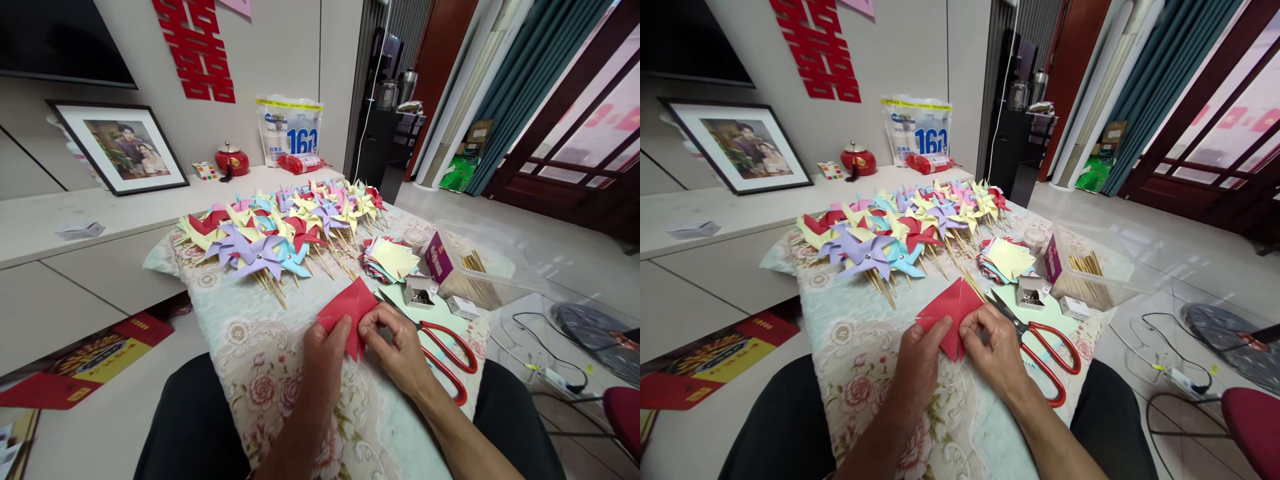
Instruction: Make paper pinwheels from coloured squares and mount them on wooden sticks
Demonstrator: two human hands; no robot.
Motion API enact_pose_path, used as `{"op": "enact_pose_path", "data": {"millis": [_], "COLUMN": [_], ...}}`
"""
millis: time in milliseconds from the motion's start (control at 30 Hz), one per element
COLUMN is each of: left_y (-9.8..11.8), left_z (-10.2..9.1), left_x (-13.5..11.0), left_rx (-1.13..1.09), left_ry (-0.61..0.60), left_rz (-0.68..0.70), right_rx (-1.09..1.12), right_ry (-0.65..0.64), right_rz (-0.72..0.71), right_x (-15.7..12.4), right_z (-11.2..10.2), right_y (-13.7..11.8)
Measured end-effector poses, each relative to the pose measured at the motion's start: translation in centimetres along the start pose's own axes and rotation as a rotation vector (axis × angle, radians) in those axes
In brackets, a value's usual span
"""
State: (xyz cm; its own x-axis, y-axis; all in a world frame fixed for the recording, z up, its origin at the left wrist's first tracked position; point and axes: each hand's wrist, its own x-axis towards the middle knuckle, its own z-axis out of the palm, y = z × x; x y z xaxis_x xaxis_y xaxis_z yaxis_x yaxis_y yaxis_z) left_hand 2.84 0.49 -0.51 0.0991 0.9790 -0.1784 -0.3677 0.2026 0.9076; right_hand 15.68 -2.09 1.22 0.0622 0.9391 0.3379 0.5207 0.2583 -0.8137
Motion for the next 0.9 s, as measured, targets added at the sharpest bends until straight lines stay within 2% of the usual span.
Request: {"op": "enact_pose_path", "data": {"millis": [167, 333, 567, 900], "left_y": [0.15, 0.24, 0.07, 0.65], "left_z": [0.45, 0.55, 0.17, 0.42], "left_x": [0.00, 0.38, 0.58, 0.22], "left_rx": [-0.102, -0.265, -0.258, -0.230], "left_ry": [0.016, 0.054, 0.046, -0.011], "left_rz": [-0.022, -0.071, -0.051, -0.082], "right_rx": [0.023, 0.004, -0.101, -0.178], "right_ry": [-0.002, 0.005, -0.052, -0.073], "right_rz": [0.019, -0.091, -0.280, -0.297], "right_x": [-0.05, -0.20, -0.23, -0.40], "right_z": [0.01, 0.20, 0.45, 0.32], "right_y": [0.12, 0.35, 0.61, 0.22]}}
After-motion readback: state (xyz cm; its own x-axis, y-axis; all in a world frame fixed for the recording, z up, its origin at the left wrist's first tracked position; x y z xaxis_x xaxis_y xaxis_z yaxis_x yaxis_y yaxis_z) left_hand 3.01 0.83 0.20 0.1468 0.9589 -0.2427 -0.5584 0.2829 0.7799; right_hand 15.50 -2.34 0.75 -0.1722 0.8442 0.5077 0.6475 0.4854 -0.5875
